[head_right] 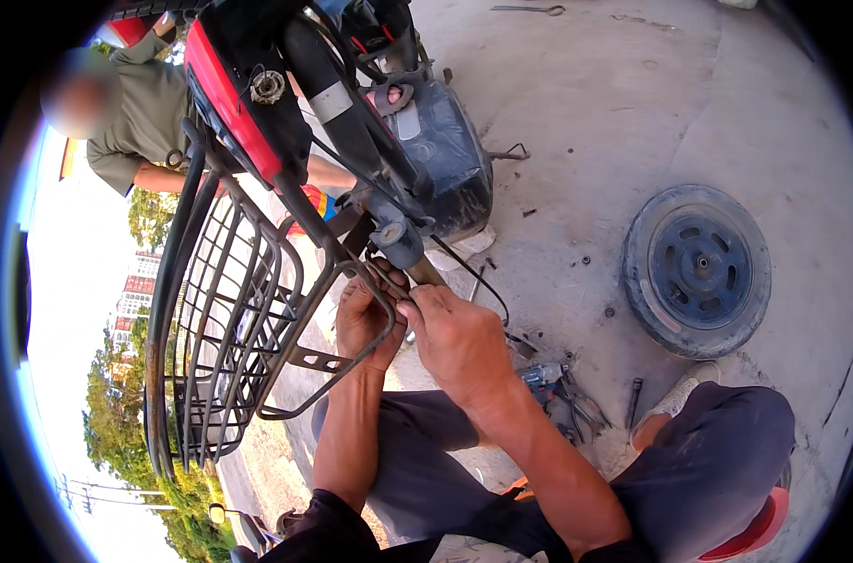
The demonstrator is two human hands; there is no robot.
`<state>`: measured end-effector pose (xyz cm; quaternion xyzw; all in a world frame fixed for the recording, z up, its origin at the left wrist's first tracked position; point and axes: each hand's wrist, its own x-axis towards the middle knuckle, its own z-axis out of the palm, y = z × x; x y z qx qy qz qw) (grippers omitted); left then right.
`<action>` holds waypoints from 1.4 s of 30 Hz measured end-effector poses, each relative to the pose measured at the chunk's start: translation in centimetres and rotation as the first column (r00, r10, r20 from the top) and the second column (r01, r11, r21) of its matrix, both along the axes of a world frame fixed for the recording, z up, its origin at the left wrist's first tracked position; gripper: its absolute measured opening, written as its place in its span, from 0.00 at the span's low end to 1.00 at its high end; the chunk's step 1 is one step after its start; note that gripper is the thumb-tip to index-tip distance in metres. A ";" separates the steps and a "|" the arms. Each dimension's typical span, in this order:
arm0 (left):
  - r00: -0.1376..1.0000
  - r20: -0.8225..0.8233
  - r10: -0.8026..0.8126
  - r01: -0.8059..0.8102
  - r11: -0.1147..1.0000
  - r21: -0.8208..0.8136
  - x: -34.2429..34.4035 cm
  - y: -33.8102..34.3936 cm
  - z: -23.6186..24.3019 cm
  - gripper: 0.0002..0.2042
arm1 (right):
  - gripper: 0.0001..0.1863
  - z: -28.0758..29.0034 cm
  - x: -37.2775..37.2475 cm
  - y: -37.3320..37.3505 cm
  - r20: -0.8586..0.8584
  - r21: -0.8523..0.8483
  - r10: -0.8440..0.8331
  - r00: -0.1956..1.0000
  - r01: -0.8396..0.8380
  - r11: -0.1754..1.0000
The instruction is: The person uses a wrench and a socket tool to tighten or loosen bolts on the front fork assembly of a motorized bicycle near the front basket.
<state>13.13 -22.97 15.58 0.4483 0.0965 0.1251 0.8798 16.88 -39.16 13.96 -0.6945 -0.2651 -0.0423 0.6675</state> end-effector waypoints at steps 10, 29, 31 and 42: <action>0.996 0.022 0.086 -0.088 0.969 0.230 -0.2 -0.4 0.7 0.08 | 0.06 -0.6 -0.8 1.9 -0.178 0.044 0.001 0.984 0.007 0.999; 0.989 0.037 0.140 -0.145 0.958 0.248 -0.3 -0.8 -0.1 0.09 | 0.09 -1.8 -0.6 2.7 0.033 0.045 -0.111 0.993 0.110 0.993; 0.991 0.025 0.128 -0.130 0.951 0.279 -0.4 -0.7 0.0 0.09 | 0.10 -1.8 -0.7 2.6 0.044 -0.024 -0.090 0.995 0.091 0.996; 0.988 0.087 0.127 -0.148 0.941 0.305 0.2 -1.0 -0.3 0.10 | 0.10 -1.9 0.0 3.3 0.058 0.173 -0.166 0.984 0.153 0.973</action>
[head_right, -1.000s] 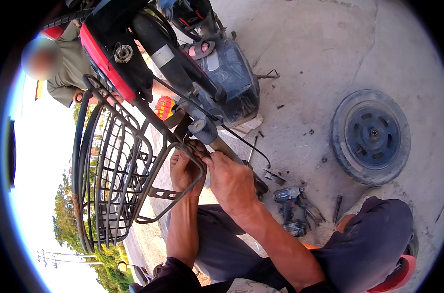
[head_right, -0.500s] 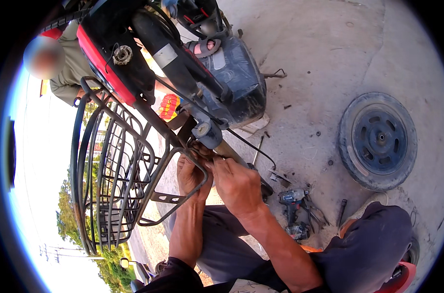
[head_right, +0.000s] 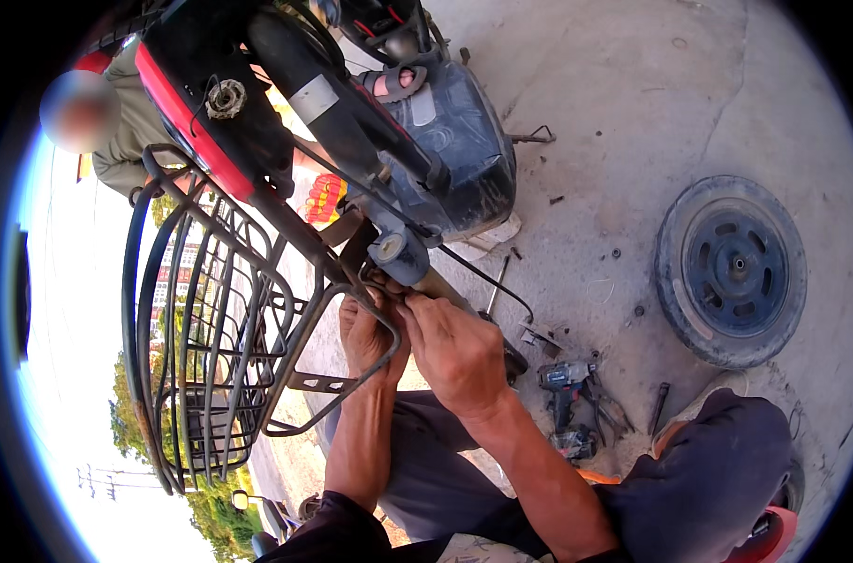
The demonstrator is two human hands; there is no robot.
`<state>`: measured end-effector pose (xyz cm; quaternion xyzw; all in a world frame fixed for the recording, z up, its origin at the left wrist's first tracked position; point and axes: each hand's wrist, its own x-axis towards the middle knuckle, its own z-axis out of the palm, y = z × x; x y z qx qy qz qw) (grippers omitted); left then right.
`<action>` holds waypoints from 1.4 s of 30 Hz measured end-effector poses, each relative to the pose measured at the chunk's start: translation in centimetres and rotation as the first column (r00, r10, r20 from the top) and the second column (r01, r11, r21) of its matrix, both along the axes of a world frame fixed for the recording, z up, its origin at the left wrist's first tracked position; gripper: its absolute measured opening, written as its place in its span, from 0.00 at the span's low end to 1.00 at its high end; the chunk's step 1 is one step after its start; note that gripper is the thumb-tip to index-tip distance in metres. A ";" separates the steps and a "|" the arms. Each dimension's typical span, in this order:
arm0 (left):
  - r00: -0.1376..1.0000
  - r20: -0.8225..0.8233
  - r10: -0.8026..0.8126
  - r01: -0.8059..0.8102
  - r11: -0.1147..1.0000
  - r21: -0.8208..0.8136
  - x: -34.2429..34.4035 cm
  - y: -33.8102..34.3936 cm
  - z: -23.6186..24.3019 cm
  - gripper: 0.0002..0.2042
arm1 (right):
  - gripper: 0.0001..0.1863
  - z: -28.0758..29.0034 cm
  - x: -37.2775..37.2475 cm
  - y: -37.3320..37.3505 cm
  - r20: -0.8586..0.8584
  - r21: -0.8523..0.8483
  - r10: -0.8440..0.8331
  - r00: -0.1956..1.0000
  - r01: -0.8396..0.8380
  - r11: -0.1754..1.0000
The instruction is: The person uses a wrench and a socket tool to tighten or loosen bolts on the front fork assembly of a motorized bicycle near the front basket.
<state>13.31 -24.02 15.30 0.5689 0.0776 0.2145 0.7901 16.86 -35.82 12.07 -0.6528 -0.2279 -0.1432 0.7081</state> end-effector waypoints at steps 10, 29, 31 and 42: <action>1.000 0.014 0.016 -0.017 0.993 0.115 0.1 1.2 0.3 0.06 | 0.09 0.3 -0.1 0.1 -0.031 -0.078 0.003 1.000 -0.006 0.997; 1.000 0.008 -0.008 0.007 0.987 0.159 0.2 1.5 0.5 0.08 | 0.07 -0.1 0.1 0.2 -0.020 -0.049 0.004 1.000 -0.005 0.999; 0.999 -0.023 -0.024 0.027 0.991 0.131 0.1 1.4 0.7 0.07 | 0.07 -0.2 0.3 0.2 -0.021 0.006 -0.005 1.000 0.006 1.000; 0.999 -0.030 0.034 -0.032 0.996 0.080 0.1 0.1 1.0 0.09 | 0.08 -0.5 0.5 0.3 -0.016 0.099 -0.033 0.999 0.035 0.994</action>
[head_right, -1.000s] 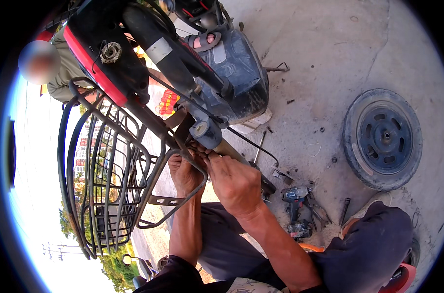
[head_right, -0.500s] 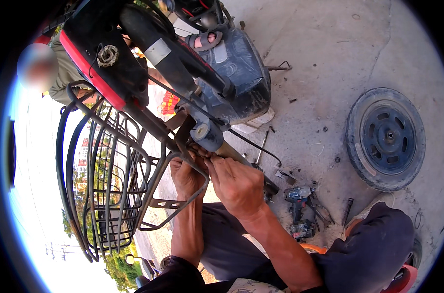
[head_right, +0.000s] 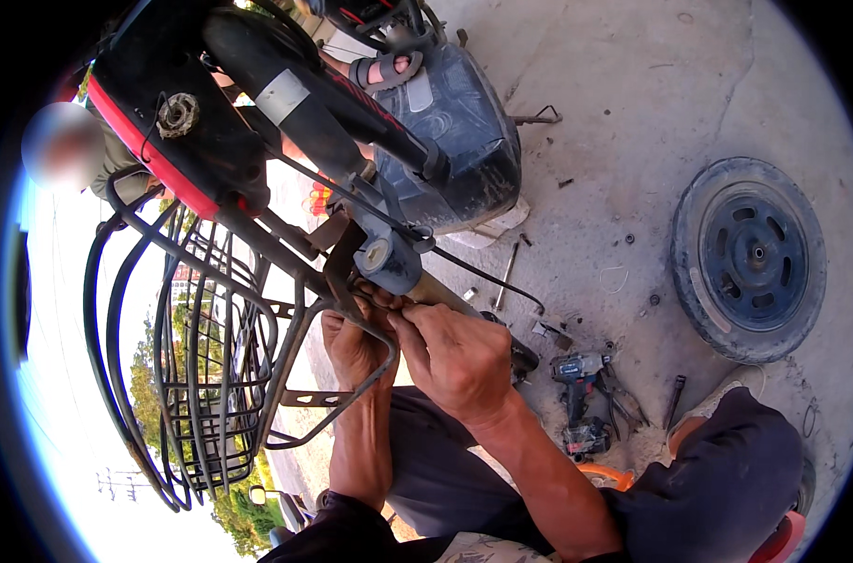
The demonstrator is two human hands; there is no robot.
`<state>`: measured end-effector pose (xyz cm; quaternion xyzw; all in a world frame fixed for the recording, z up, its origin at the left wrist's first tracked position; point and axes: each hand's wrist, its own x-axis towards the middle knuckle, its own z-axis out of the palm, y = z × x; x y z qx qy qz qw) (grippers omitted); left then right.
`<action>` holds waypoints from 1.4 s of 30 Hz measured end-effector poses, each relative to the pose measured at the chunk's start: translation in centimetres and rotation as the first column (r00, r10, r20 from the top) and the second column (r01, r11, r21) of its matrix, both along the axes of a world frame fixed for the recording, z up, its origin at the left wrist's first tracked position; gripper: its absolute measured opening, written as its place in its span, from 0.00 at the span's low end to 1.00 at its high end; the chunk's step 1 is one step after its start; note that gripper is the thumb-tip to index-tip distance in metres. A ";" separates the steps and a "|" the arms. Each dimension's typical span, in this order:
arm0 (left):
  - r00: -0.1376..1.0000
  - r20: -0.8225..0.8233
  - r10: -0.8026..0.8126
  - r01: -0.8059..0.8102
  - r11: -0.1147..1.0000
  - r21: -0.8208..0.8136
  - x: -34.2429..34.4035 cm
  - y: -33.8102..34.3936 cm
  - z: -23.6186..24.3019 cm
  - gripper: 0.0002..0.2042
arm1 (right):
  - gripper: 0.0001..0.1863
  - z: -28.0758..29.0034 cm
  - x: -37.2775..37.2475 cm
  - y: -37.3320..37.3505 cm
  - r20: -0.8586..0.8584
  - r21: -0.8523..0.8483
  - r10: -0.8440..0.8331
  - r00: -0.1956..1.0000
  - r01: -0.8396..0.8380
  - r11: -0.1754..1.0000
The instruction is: The person uses a wrench and a socket tool to tighten or loosen bolts on the front fork assembly of a motorized bicycle near the front basket.
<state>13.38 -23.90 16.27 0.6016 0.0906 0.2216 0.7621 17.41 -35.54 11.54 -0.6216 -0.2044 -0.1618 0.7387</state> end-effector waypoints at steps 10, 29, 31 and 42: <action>0.998 -0.009 -0.056 0.056 0.996 0.065 0.1 0.5 -0.3 0.09 | 0.09 0.1 0.2 -0.3 -0.033 0.007 0.030 0.999 -0.030 1.000; 0.997 0.036 -0.061 0.061 0.998 -0.001 0.3 0.2 0.0 0.07 | 0.12 -0.5 -0.4 -0.3 -0.168 0.132 0.137 0.976 -0.116 0.984; 0.998 -0.058 -0.012 0.013 1.000 0.013 0.3 0.6 0.1 0.10 | 0.12 -0.5 -0.4 -0.2 -0.194 0.142 0.137 0.971 -0.110 0.984; 0.999 0.012 -0.038 0.038 0.999 0.010 0.1 0.1 -0.5 0.10 | 0.11 -0.5 -0.3 -0.3 -0.149 0.123 0.122 0.981 -0.104 0.987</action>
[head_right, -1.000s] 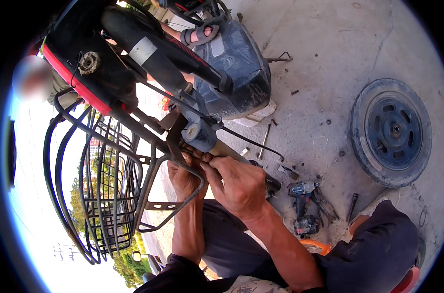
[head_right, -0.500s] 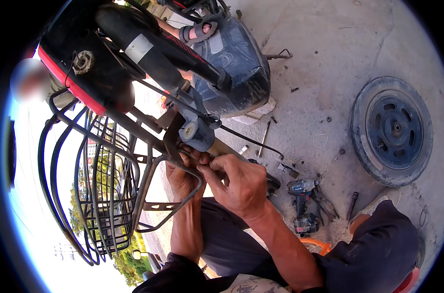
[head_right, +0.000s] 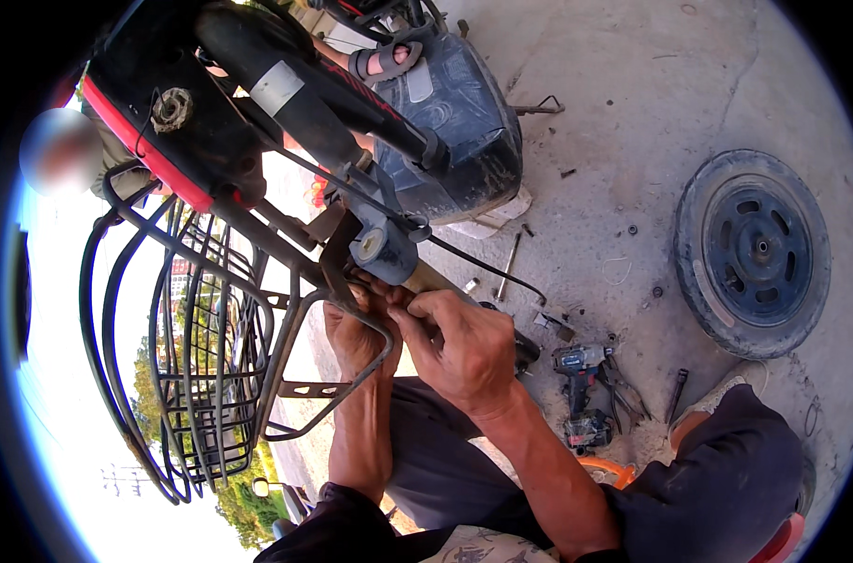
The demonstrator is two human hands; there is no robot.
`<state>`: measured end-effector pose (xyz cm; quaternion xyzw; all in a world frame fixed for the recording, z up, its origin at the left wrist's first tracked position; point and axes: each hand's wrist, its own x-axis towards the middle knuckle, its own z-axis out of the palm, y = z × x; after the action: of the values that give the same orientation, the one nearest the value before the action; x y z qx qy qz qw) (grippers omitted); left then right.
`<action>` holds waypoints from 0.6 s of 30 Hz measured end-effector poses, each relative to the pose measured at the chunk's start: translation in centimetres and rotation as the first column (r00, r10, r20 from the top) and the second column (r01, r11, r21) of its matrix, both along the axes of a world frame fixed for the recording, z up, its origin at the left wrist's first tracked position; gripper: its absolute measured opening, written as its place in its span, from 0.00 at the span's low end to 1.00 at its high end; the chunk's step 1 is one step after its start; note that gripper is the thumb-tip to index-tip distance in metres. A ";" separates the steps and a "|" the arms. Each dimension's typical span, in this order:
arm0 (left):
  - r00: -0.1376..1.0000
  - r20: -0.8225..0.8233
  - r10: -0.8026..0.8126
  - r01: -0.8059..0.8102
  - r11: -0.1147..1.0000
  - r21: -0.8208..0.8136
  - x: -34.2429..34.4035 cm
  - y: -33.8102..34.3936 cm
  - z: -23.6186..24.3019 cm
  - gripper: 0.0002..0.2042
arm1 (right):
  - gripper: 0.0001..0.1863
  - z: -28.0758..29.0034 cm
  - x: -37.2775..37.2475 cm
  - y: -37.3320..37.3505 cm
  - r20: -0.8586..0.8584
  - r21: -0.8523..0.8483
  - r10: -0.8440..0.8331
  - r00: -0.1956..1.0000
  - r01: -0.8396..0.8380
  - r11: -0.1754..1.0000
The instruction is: The person uses a wrench and a socket tool to tighten or loosen bolts on the front fork assembly of a motorized bicycle near the front basket.
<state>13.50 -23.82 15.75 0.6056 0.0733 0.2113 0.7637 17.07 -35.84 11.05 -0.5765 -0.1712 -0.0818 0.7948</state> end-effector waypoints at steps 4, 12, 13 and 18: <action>1.000 0.005 -0.023 0.023 0.998 -0.055 0.0 -0.1 0.1 0.09 | 0.14 -0.1 0.1 0.2 0.032 0.010 -0.021 0.999 0.021 1.000; 0.999 0.014 -0.053 0.054 0.996 -0.068 -0.1 -0.1 0.1 0.09 | 0.14 -0.1 0.2 0.0 0.004 0.060 0.002 1.000 -0.002 0.998; 0.998 0.015 -0.053 0.054 0.996 -0.075 -0.1 -0.1 0.2 0.09 | 0.14 -0.1 0.2 0.0 -0.035 0.051 0.019 0.999 -0.017 0.999; 0.999 -0.020 -0.031 0.028 0.993 -0.117 -0.1 -0.2 0.6 0.10 | 0.15 -0.1 0.4 -0.2 0.002 0.059 0.025 1.000 -0.025 0.998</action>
<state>13.37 -24.01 16.32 0.5630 0.0849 0.1889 0.8001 17.44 -36.08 10.97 -0.5503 -0.1766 -0.0775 0.8124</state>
